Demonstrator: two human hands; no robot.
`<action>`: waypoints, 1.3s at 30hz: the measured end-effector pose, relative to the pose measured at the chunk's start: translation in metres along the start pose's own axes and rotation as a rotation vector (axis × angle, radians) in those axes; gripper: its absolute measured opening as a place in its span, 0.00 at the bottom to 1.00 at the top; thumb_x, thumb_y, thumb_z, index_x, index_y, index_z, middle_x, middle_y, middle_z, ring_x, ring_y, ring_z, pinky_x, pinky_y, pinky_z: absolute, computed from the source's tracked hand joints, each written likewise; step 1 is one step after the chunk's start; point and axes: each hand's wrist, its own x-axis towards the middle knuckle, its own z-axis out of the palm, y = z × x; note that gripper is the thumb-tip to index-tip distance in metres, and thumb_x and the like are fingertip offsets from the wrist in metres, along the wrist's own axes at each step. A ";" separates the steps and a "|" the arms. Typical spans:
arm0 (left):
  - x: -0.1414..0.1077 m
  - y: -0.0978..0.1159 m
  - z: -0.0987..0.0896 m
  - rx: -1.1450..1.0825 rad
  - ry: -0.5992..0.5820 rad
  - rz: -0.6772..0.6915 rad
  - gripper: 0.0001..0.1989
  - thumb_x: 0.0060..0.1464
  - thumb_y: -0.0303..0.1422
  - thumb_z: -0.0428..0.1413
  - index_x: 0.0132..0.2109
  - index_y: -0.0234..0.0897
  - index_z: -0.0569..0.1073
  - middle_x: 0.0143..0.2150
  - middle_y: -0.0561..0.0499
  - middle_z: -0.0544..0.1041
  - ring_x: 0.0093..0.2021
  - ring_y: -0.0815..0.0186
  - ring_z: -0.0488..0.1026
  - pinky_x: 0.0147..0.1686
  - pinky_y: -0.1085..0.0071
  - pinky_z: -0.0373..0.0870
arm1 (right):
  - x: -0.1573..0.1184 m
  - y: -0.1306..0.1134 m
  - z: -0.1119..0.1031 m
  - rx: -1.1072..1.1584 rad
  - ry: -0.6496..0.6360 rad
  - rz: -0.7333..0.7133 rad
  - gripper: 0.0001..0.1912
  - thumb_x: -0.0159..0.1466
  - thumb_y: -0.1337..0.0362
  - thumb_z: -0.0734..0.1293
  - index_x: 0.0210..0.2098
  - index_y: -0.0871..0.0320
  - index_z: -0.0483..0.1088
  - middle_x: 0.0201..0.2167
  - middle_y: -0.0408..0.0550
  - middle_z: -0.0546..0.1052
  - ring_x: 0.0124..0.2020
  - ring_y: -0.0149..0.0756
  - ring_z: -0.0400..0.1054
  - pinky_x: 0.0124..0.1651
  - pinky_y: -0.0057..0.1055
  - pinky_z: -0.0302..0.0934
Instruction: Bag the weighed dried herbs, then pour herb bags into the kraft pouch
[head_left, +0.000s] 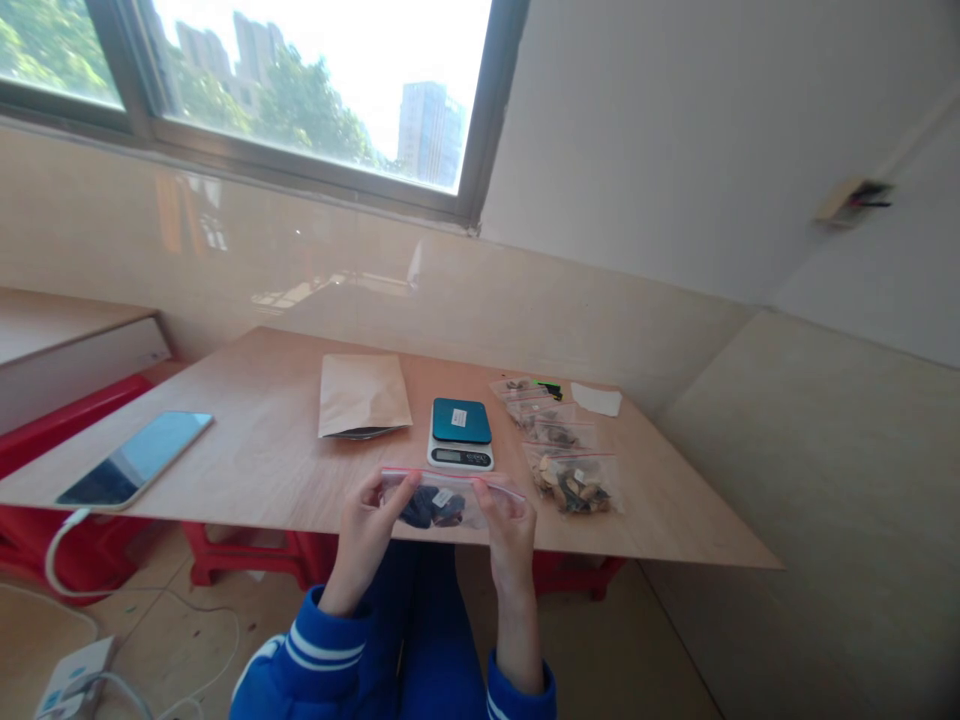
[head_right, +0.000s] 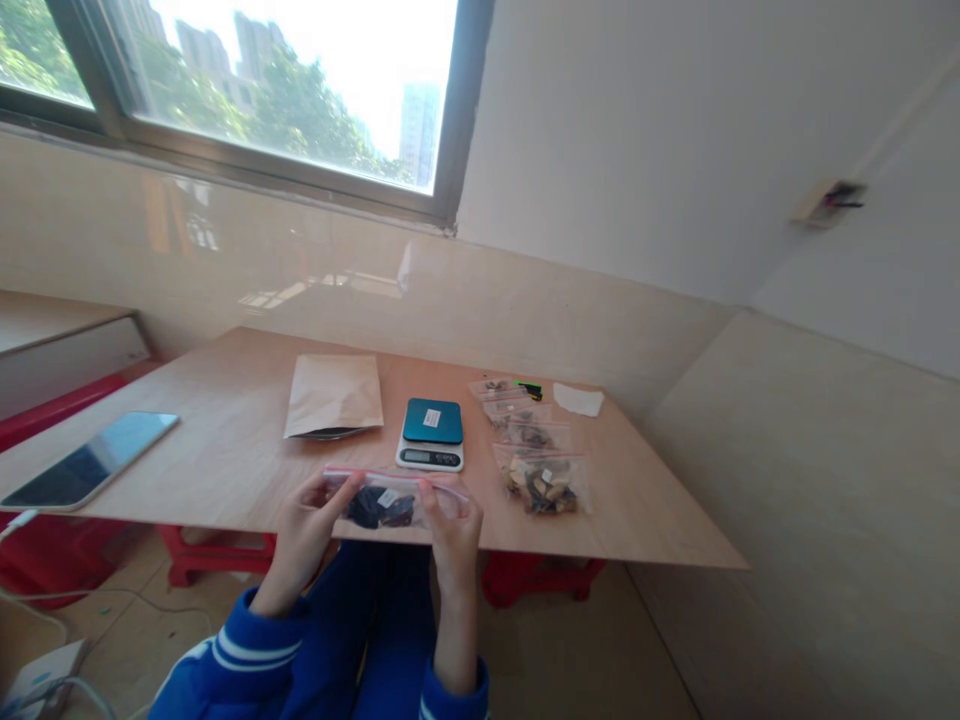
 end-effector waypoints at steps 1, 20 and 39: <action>-0.001 -0.001 0.001 -0.002 0.015 0.005 0.13 0.50 0.41 0.62 0.35 0.34 0.76 0.30 0.50 0.80 0.33 0.65 0.75 0.34 0.71 0.72 | 0.000 0.000 0.000 0.005 0.003 -0.002 0.07 0.59 0.61 0.70 0.29 0.58 0.76 0.28 0.45 0.79 0.33 0.36 0.73 0.42 0.33 0.67; 0.000 0.002 -0.002 -0.105 -0.132 -0.055 0.12 0.47 0.38 0.64 0.35 0.34 0.77 0.34 0.49 0.79 0.36 0.63 0.76 0.38 0.69 0.74 | -0.003 -0.008 -0.008 -0.002 -0.064 0.063 0.10 0.57 0.58 0.71 0.33 0.58 0.76 0.34 0.49 0.81 0.39 0.40 0.74 0.47 0.38 0.67; -0.002 0.006 0.001 -0.131 -0.095 -0.046 0.11 0.46 0.39 0.64 0.34 0.35 0.78 0.33 0.49 0.80 0.36 0.62 0.77 0.38 0.69 0.74 | -0.005 -0.007 -0.007 0.111 -0.083 0.047 0.11 0.56 0.56 0.72 0.33 0.57 0.75 0.35 0.48 0.79 0.40 0.39 0.73 0.49 0.38 0.66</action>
